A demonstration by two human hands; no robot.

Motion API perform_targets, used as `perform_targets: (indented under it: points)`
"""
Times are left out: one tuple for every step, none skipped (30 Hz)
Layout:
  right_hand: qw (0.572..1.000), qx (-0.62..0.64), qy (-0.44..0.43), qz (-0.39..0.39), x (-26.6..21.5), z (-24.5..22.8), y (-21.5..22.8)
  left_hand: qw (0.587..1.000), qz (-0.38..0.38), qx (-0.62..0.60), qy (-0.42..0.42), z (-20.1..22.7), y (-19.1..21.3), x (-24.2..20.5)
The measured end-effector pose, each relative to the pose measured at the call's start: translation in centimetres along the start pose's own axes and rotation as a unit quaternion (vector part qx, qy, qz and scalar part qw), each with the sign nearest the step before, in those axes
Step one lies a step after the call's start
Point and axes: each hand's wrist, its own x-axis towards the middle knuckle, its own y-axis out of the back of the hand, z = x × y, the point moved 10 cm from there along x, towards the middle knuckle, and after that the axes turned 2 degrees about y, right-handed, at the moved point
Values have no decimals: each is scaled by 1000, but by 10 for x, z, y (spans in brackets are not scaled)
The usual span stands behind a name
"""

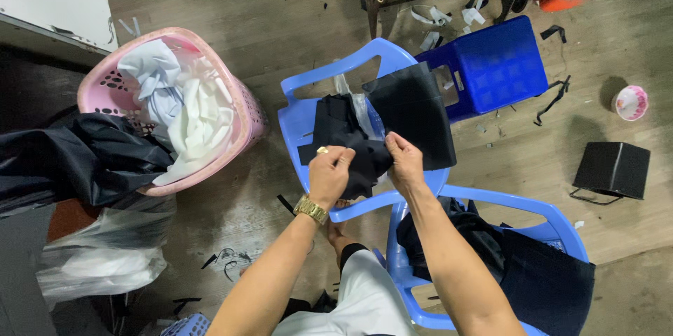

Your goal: The person marks patterns on dark fabric using a ruler and pink chalk, then cuts along the marked lines with large tailor shears and organizes the cut pieces on blue plastic chairs.

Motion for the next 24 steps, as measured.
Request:
perform_targets:
  points:
    - [1000, -1, 2, -1, -3, -11, 7, 1000, 1, -1, -1, 0, 3, 0]
    - [971, -236, 14, 31, -6, -27, 21, 999, 32, -23, 7, -1, 13, -2]
    - [887, -458, 27, 60, -9, -46, 30, 997, 64, -44, 13, -2, 24, -1]
    - [887, -457, 31, 60, -25, -62, 17, 997, 65, -46, 10, 5, 32, -5]
    - [869, -485, 98, 6, -39, -86, -15, 995, 37, -85, 25, 10, 35, -5]
    - [843, -509, 164, -48, -58, -107, -48, 992, 8, -124, 39, 14, 39, -6]
    - [841, -511, 168, -54, -71, -109, -65, 991, 16, -127, 38, 14, 44, -8]
    - [866, -460, 156, -118, -87, -102, -90, 988, 3, -149, 41, 14, 46, -10]
    - [884, -406, 145, -183, -102, -99, -118, 984, -8, -172, 39, 15, 48, -9]
    - [880, -407, 152, -190, -104, -112, -131, 984, 1, -175, 35, 24, 58, -13]
    - [863, -422, 134, -244, -110, -114, -153, 980, -17, -194, 26, 34, 66, -17]
    - [841, -436, 116, -297, -118, -116, -176, 976, -34, -213, 16, 44, 76, -22]
    - [834, -440, 124, -311, -137, -141, -201, 976, -17, -216, 11, 75, 110, -29]
    - [823, -418, 107, -368, -164, -158, -231, 982, 35, -186, -29, 111, 153, -40]
    - [808, -398, 89, -426, -194, -172, -260, 982, 90, -154, -68, 144, 197, -56]
    - [797, -402, 96, -441, -217, -185, -283, 979, 109, -157, -72, 154, 228, -63]
    - [721, -450, 78, -521, -254, -183, -309, 972, 55, -177, -144, 180, 248, -73]
    - [636, -492, 60, -592, -292, -181, -330, 957, 1, -192, -217, 205, 270, -88]
    - [620, -497, 65, -604, -321, -190, -357, 956, 22, -192, -219, 193, 287, -94]
    - [551, -528, 79, -641, -358, -191, -381, 962, -27, -181, -203, 179, 290, -98]
    - [477, -557, 94, -674, -396, -194, -404, 965, -74, -169, -186, 166, 295, -102]
    - [457, -560, 101, -683, -418, -198, -420, 965, -51, -171, -190, 151, 317, -114]
    - [421, -582, 101, -689, -439, -198, -434, 956, -70, -212, -189, 135, 334, -126]
    - [384, -602, 102, -692, -461, -197, -449, 945, -90, -252, -190, 119, 351, -140]
